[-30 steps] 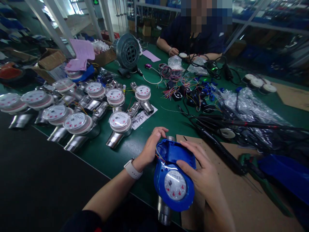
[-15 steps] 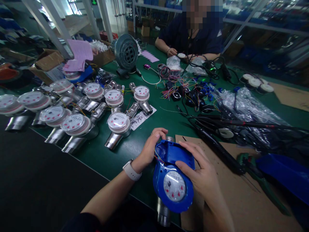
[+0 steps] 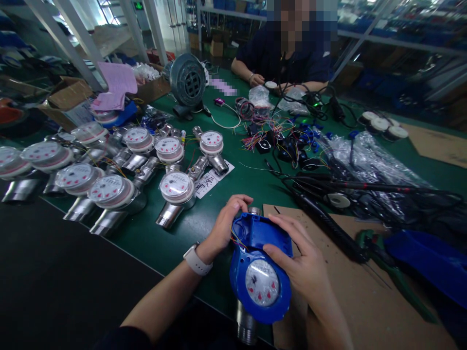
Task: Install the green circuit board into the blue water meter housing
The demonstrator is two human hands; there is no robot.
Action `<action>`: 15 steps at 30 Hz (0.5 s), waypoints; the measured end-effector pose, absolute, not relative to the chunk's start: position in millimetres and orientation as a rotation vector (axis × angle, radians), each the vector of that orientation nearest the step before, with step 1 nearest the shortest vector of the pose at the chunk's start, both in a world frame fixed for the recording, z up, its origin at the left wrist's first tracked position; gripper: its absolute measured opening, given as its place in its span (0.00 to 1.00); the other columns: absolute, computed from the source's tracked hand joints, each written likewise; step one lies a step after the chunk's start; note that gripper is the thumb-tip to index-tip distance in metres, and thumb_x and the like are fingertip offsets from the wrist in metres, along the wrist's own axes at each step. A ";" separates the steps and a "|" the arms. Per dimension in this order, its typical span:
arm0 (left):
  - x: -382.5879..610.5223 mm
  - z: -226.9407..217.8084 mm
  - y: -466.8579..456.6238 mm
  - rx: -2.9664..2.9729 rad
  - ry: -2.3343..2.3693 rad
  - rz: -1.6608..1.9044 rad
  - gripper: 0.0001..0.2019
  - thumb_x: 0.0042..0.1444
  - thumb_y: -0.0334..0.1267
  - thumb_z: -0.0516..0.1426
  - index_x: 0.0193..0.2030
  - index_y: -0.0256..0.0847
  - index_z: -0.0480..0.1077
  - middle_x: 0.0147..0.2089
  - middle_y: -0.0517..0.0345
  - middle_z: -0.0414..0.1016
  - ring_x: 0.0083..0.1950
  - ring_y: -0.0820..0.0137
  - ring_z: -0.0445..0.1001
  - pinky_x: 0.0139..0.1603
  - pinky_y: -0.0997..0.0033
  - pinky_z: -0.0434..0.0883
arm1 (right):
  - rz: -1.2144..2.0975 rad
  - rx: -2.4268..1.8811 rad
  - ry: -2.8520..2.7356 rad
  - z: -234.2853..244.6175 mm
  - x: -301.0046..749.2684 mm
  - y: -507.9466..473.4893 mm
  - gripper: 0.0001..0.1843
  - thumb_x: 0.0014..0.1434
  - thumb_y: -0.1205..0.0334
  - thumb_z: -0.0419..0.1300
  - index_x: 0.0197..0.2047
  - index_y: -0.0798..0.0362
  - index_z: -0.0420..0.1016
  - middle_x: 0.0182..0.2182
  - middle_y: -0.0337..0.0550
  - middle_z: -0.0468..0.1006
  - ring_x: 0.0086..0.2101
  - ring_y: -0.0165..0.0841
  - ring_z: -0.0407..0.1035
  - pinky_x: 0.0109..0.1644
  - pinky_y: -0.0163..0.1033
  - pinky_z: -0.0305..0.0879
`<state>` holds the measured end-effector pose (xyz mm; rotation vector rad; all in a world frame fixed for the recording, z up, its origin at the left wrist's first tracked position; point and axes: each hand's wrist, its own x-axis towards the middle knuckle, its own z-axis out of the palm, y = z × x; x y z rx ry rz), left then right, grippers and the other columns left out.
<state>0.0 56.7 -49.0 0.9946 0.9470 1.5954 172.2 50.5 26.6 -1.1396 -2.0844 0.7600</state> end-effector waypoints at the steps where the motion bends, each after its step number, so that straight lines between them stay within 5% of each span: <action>1: 0.0 -48.7 56.7 0.989 0.947 1.596 0.19 0.60 0.50 0.45 0.29 0.38 0.65 0.48 0.52 0.66 0.54 0.63 0.63 0.60 0.62 0.58 | 0.764 -1.144 -2.080 26.7 172.3 50.2 0.22 0.54 0.51 0.62 0.52 0.46 0.71 0.49 0.45 0.71 0.50 0.39 0.67 0.51 0.46 0.68; 15: 2.4 -48.2 57.0 0.874 0.851 1.592 0.16 0.59 0.50 0.48 0.30 0.38 0.63 0.48 0.52 0.67 0.51 0.64 0.66 0.57 0.62 0.61 | 0.750 -1.127 -2.104 25.6 172.4 49.9 0.22 0.55 0.51 0.62 0.53 0.45 0.70 0.49 0.44 0.71 0.50 0.37 0.67 0.51 0.44 0.68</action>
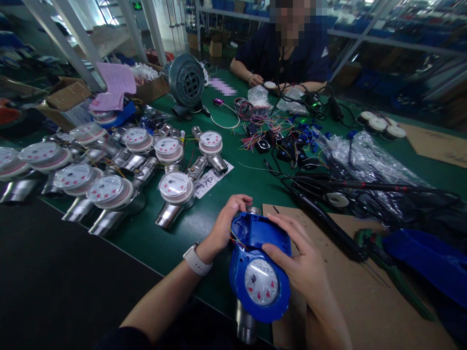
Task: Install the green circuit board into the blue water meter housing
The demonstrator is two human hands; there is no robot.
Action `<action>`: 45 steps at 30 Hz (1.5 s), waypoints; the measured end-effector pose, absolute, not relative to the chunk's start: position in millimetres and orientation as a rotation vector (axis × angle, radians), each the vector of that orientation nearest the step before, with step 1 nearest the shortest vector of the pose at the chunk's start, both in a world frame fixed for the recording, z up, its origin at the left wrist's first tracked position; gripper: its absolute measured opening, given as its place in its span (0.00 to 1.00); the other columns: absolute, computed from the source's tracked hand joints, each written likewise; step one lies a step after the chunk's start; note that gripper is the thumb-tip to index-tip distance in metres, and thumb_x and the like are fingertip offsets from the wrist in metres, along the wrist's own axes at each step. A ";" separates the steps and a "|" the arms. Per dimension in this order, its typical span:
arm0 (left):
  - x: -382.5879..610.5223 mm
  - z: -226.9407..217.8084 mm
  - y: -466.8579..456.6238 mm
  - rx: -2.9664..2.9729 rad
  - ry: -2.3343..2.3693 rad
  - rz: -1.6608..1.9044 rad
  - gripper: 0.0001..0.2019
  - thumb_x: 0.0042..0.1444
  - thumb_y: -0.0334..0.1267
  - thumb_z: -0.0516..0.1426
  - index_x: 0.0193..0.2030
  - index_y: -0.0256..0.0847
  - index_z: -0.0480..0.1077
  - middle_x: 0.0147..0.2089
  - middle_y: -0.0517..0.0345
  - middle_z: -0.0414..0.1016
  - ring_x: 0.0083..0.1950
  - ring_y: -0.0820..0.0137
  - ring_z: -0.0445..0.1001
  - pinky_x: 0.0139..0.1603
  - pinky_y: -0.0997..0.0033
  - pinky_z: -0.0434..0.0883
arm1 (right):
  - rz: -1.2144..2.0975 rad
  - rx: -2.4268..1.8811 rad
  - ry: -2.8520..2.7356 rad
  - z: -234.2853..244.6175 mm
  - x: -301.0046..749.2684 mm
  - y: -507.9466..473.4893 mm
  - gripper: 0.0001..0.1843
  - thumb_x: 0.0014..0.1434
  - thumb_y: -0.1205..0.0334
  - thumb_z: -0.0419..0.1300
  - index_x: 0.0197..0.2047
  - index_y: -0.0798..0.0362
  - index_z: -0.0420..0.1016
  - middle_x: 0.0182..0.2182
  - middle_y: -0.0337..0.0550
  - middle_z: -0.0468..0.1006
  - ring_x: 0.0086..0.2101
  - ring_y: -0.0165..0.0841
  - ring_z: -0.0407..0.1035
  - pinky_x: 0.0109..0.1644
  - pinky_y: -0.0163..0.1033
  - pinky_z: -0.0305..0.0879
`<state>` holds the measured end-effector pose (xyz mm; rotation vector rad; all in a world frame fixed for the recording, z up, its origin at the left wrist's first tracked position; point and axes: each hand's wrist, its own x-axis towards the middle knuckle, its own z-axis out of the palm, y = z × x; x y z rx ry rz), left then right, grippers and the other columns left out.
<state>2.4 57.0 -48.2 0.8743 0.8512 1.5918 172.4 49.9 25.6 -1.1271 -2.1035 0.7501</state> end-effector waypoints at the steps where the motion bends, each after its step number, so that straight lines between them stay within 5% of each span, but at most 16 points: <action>1: 2.5 -48.0 57.0 0.863 0.853 1.606 0.16 0.59 0.50 0.48 0.32 0.39 0.63 0.48 0.53 0.67 0.51 0.65 0.66 0.57 0.62 0.61 | 0.753 -1.130 -2.102 25.7 172.3 49.7 0.22 0.55 0.51 0.62 0.53 0.45 0.70 0.49 0.45 0.71 0.50 0.37 0.67 0.51 0.44 0.68; 24: 1.7 -47.6 57.6 0.918 0.923 1.609 0.19 0.59 0.52 0.46 0.28 0.38 0.64 0.49 0.51 0.67 0.53 0.63 0.65 0.60 0.60 0.60 | 0.822 -1.159 -2.069 25.4 172.6 49.5 0.23 0.55 0.51 0.62 0.53 0.46 0.70 0.50 0.45 0.70 0.51 0.39 0.66 0.52 0.47 0.66; 45: 5.4 -41.5 54.5 0.777 0.797 1.593 0.19 0.58 0.55 0.48 0.35 0.39 0.65 0.44 0.53 0.72 0.46 0.67 0.70 0.53 0.64 0.65 | 0.834 -1.167 -2.064 30.9 170.0 49.8 0.23 0.54 0.50 0.62 0.52 0.47 0.71 0.49 0.47 0.71 0.50 0.41 0.66 0.51 0.49 0.67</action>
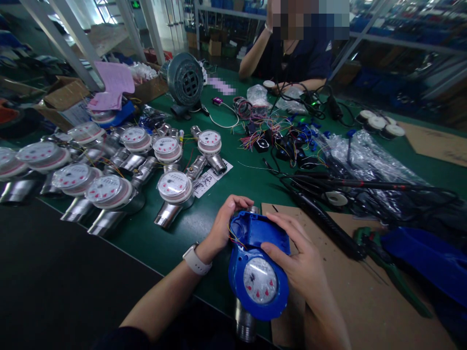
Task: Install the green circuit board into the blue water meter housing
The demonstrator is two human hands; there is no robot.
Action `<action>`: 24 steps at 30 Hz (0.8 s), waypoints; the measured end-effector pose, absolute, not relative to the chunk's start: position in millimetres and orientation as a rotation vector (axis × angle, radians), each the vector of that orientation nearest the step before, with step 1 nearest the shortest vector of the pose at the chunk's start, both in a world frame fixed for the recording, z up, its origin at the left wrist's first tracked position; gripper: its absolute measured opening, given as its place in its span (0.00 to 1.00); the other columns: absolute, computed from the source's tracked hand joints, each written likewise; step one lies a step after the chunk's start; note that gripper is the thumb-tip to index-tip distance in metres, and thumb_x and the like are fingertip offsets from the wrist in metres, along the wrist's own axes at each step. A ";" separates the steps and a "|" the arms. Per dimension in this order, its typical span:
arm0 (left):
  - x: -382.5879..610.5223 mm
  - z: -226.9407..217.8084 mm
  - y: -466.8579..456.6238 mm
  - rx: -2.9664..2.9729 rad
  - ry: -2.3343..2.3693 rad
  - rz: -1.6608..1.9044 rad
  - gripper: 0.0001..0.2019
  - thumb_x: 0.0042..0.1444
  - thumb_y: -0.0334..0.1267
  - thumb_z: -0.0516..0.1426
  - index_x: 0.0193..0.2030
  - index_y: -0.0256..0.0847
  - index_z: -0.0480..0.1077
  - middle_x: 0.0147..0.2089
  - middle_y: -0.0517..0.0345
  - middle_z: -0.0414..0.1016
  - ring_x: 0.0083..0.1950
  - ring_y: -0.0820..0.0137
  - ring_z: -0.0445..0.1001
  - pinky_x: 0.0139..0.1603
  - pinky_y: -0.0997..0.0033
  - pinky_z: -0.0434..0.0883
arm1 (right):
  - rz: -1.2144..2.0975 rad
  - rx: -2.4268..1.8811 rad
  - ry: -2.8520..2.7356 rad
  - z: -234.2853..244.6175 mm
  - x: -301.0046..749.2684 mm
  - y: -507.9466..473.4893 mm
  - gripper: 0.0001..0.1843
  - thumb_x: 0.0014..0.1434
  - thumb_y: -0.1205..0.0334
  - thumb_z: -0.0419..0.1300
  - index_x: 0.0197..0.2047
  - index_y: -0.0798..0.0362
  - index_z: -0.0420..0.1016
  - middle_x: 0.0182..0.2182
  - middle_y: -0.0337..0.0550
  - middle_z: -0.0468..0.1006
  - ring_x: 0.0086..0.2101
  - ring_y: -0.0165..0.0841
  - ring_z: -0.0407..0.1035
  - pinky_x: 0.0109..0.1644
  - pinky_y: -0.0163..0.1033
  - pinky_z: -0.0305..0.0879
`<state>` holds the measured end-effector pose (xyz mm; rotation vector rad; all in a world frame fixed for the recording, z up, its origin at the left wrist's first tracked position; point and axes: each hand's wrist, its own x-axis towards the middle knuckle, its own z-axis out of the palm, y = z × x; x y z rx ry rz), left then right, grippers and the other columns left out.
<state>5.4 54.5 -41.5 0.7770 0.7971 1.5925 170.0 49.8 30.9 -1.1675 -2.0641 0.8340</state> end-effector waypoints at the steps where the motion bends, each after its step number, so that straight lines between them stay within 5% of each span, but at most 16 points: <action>1: 5.4 -41.9 54.5 0.773 0.788 1.593 0.19 0.58 0.55 0.48 0.35 0.39 0.65 0.44 0.53 0.72 0.46 0.67 0.70 0.53 0.64 0.65 | 0.834 -1.165 -2.070 30.7 170.1 49.9 0.23 0.54 0.50 0.62 0.52 0.47 0.71 0.49 0.47 0.71 0.50 0.40 0.66 0.51 0.49 0.67; 16: -4.3 -34.3 49.1 0.968 0.844 1.609 0.19 0.59 0.53 0.49 0.43 0.42 0.70 0.47 0.53 0.70 0.50 0.66 0.68 0.56 0.65 0.64 | 0.904 -1.151 -2.038 26.4 169.9 49.2 0.24 0.55 0.51 0.62 0.54 0.45 0.69 0.50 0.46 0.68 0.52 0.40 0.64 0.55 0.50 0.63; 19: -16.8 -20.6 44.2 1.245 0.886 1.514 0.21 0.53 0.55 0.55 0.48 0.44 0.72 0.53 0.52 0.67 0.58 0.61 0.63 0.60 0.64 0.63 | 0.961 -1.141 -2.003 29.4 167.7 48.0 0.25 0.54 0.52 0.63 0.55 0.44 0.68 0.51 0.43 0.68 0.53 0.36 0.63 0.58 0.46 0.60; 24: -37.2 -13.9 41.3 1.402 1.147 1.133 0.23 0.42 0.50 0.65 0.47 0.50 0.73 0.53 0.54 0.70 0.58 0.57 0.66 0.60 0.59 0.65 | 1.054 -1.108 -1.922 40.4 163.3 48.7 0.28 0.50 0.52 0.67 0.54 0.45 0.70 0.48 0.40 0.70 0.49 0.31 0.65 0.55 0.38 0.62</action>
